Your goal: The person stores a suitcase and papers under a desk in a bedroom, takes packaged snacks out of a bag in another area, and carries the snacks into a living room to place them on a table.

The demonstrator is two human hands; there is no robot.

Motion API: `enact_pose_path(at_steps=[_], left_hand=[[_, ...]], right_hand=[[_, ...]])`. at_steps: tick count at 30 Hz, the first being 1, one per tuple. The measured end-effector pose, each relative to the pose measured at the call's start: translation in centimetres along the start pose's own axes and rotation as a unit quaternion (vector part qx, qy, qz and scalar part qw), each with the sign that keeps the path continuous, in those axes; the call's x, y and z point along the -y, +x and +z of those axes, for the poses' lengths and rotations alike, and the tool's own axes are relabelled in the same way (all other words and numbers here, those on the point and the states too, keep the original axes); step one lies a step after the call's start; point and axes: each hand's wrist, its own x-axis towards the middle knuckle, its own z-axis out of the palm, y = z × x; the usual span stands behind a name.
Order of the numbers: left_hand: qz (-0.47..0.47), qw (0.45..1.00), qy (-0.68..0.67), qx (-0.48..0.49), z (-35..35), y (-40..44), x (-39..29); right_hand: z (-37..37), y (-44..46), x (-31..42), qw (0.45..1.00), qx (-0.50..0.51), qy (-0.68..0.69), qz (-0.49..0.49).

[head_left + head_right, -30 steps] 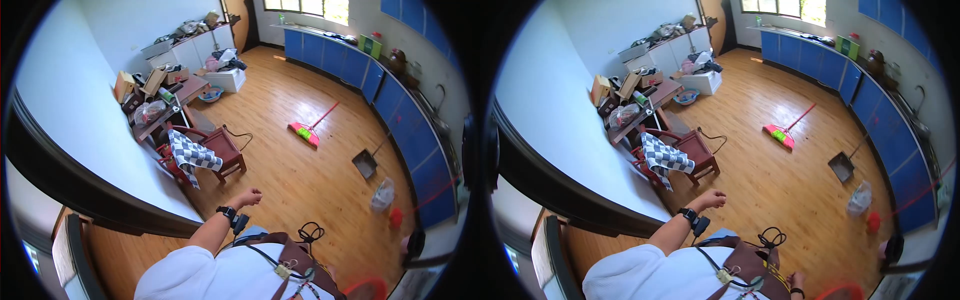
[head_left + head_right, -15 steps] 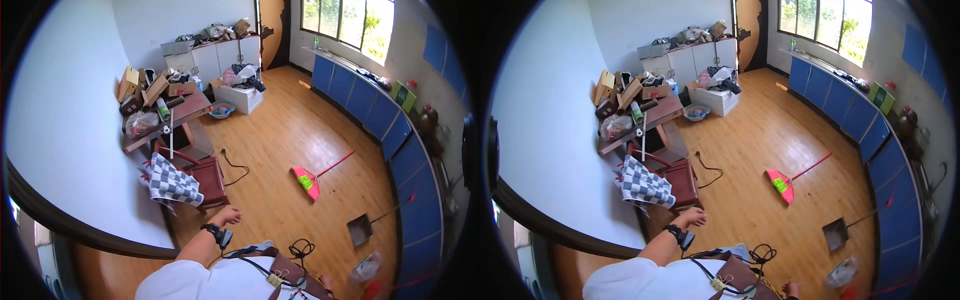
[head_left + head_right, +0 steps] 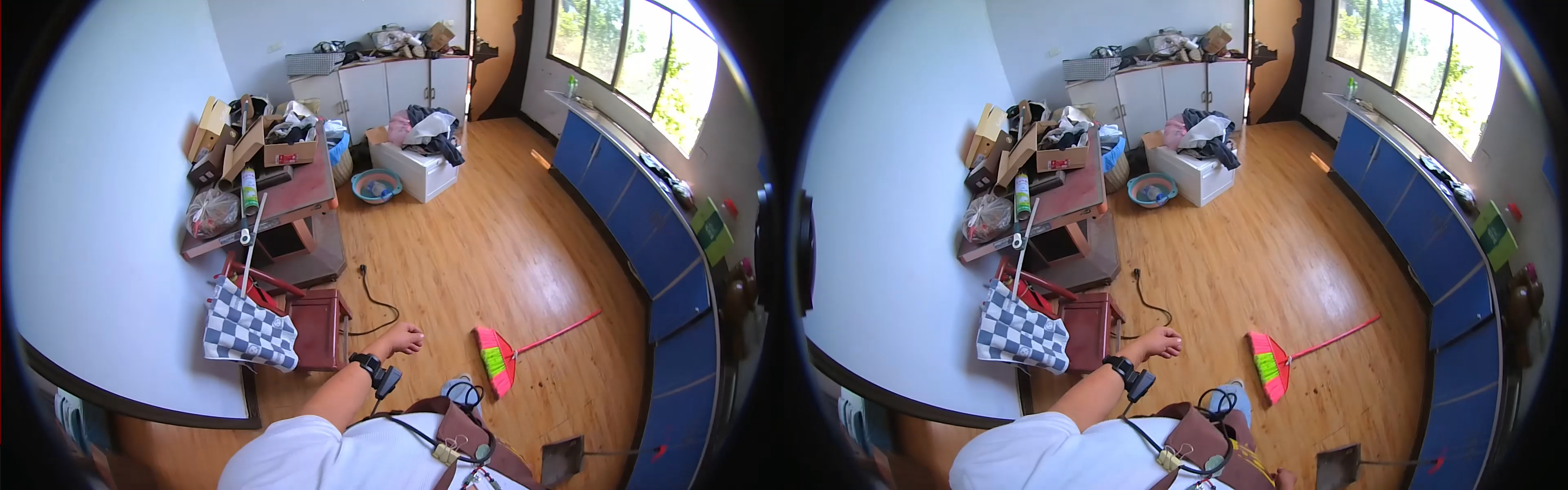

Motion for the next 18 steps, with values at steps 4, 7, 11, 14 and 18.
enact_pose_path(at_steps=[4,7,11,14,18], left_hand=[[-0.058,0.991,-0.008,-0.118,-1.5,4.3,-3.3],[-0.054,0.982,-0.048,-0.176,-4.0,7.5,-8.4],[0.035,0.974,-0.067,-0.212,-6.4,11.3,-12.0],[0.020,0.968,-0.083,-0.237,-9.3,16.4,-13.4],[-0.100,0.955,-0.121,-0.251,-12.6,22.4,-13.9]], right_hand=[[1.7,6.2,13.7,0.999,0.038,-0.033,-0.012],[5.0,10.6,25.7,0.994,0.092,-0.043,-0.029],[11.0,15.3,40.0,0.969,0.242,-0.018,-0.049],[21.8,16.0,51.7,0.967,0.216,-0.084,-0.105],[31.7,15.0,58.9,0.954,0.176,-0.175,-0.167]])
